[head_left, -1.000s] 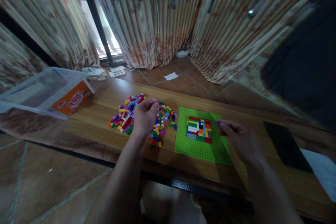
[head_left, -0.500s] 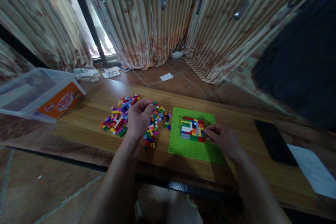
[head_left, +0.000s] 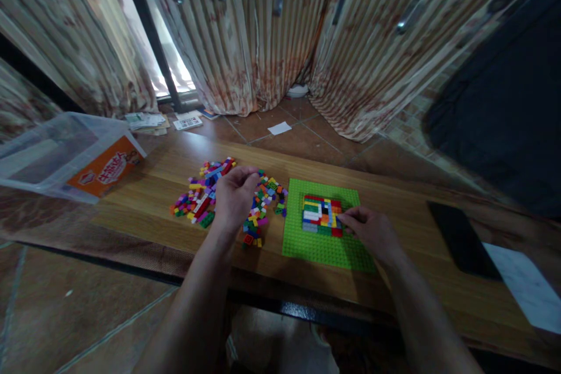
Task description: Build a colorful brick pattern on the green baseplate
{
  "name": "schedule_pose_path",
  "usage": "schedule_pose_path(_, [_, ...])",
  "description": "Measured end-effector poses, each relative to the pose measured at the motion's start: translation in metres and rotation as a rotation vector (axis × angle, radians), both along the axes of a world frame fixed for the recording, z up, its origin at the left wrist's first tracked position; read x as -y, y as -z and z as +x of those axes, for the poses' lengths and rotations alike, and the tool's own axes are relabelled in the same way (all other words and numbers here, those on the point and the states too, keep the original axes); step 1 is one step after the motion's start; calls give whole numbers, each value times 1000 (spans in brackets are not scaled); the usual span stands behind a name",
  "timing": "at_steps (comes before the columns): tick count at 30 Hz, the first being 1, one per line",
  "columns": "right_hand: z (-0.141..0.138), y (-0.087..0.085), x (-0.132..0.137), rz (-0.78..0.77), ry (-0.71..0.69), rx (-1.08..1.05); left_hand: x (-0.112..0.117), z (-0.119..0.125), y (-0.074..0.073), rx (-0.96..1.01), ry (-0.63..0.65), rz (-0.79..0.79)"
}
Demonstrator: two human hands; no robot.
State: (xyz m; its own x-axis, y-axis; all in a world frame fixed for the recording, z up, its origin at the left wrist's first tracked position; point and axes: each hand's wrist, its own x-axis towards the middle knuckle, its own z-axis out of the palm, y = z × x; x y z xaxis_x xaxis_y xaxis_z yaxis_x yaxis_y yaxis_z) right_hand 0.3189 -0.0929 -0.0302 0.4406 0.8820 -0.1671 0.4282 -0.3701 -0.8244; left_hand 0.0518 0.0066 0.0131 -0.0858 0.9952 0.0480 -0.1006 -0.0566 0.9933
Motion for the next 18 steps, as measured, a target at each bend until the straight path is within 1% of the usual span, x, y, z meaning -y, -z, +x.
schedule_pose_path(9, [-3, -5, 0, -14, 5, -1, -1, 3, 4, 8, -7, -2])
schedule_pose_path(15, [2, -13, 2, -74, -8, -54, -2, 0, 5, 34, -12, 7])
schedule_pose_path(18, [2, -19, 3, -1, 63, -17, -3, -4, 5, 56, -25, 6])
